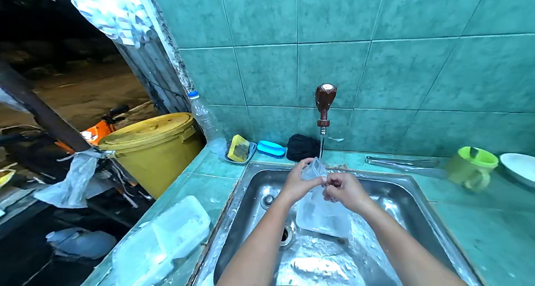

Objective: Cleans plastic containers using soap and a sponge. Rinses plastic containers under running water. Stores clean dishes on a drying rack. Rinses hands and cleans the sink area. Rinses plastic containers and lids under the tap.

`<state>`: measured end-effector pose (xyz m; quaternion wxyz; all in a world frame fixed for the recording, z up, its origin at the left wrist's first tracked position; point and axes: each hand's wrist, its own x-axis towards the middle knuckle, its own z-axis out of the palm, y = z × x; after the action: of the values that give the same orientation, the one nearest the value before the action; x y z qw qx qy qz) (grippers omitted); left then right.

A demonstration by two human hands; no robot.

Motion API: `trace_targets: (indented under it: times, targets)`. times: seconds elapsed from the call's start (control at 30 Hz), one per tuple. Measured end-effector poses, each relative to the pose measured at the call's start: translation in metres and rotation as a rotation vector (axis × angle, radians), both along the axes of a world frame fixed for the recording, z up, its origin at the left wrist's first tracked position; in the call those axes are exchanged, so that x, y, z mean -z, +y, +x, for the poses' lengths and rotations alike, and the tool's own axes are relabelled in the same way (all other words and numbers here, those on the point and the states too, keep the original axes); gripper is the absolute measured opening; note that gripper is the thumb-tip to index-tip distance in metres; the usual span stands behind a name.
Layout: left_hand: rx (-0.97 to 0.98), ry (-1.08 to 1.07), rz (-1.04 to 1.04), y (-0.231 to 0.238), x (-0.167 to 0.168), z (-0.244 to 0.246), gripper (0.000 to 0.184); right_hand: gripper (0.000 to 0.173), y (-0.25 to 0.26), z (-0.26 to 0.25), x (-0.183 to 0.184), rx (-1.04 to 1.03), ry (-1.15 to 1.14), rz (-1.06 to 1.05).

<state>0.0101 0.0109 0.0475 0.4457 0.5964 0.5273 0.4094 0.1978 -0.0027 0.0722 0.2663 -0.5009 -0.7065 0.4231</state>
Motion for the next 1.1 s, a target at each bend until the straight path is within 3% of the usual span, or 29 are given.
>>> trace_targets:
  times: [0.23, 0.33, 0.47, 0.57, 0.63, 0.73, 0.93, 1.03, 1.1]
  targets:
    - [-0.021, -0.215, -0.091, -0.001, 0.01, -0.006, 0.071, 0.012, 0.0, 0.001, 0.003, 0.173, 0.234, 0.104]
    - [-0.088, -0.272, -0.137, -0.006, 0.02, -0.012, 0.08, 0.014, 0.0, 0.006, -0.004, 0.203, 0.308, 0.18]
    - [-0.116, -0.319, -0.181, -0.016, 0.03, -0.028, 0.093, 0.016, 0.004, 0.012, -0.012, 0.197, -0.007, 0.335]
    - [-0.099, -0.274, -0.157, -0.029, 0.04, -0.031, 0.1, 0.022, -0.002, 0.006, -0.014, 0.103, -0.305, 0.306]
    - [-0.045, -0.234, -0.102, -0.039, 0.046, -0.029, 0.106, 0.024, -0.007, -0.001, -0.015, -0.006, -0.392, 0.318]
    - [0.012, -0.228, -0.072, -0.052, 0.055, -0.031, 0.105, 0.024, -0.004, -0.005, -0.013, 0.053, -0.515, 0.409]
    - [-0.055, -0.106, -0.019, -0.063, 0.044, -0.043, 0.098, 0.019, -0.004, -0.019, 0.014, 0.023, -0.356, 0.774]
    - [-0.089, 0.036, -0.007, -0.08, 0.035, -0.06, 0.097, 0.019, -0.006, -0.029, 0.013, 0.081, -0.375, 0.674]
    - [-0.106, 0.107, 0.002, -0.093, 0.027, -0.072, 0.099, 0.022, -0.011, -0.035, 0.011, -0.007, -0.358, 0.608]
